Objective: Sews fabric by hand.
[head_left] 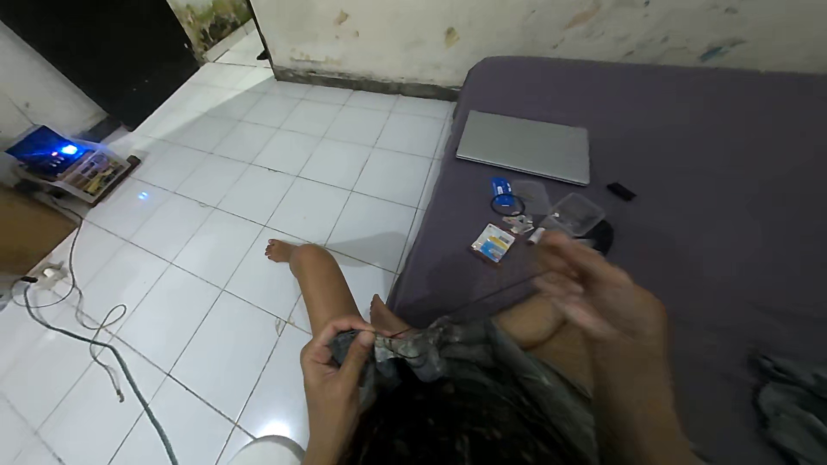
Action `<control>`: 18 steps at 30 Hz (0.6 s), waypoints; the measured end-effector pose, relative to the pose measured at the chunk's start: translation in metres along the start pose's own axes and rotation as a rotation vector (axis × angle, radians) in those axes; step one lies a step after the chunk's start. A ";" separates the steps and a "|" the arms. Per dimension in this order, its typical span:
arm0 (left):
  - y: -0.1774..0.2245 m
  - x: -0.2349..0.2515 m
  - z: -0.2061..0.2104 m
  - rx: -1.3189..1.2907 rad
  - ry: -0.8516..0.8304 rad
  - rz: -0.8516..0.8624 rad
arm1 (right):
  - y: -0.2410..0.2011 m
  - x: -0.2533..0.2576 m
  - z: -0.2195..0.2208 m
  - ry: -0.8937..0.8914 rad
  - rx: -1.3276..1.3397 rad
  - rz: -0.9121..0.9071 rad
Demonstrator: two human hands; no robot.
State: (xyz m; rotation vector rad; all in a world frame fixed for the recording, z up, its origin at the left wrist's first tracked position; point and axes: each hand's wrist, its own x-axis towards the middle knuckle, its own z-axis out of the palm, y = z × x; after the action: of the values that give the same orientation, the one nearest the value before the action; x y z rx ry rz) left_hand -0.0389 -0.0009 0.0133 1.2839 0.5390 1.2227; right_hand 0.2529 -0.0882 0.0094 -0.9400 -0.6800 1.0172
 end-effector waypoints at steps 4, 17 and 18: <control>0.000 0.003 -0.006 -0.016 0.093 -0.020 | -0.029 -0.016 -0.106 0.394 -0.028 -0.125; -0.006 0.009 0.010 -0.089 0.044 -0.086 | -0.034 -0.042 -0.157 0.689 -0.266 -0.135; -0.004 0.011 0.006 -0.067 0.019 -0.068 | -0.033 -0.033 -0.145 0.705 -0.322 -0.135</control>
State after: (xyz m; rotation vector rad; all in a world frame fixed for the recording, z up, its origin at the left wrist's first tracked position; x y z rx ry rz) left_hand -0.0281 0.0066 0.0143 1.1897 0.5464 1.1880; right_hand 0.3733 -0.1729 -0.0281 -1.4143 -0.3029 0.4038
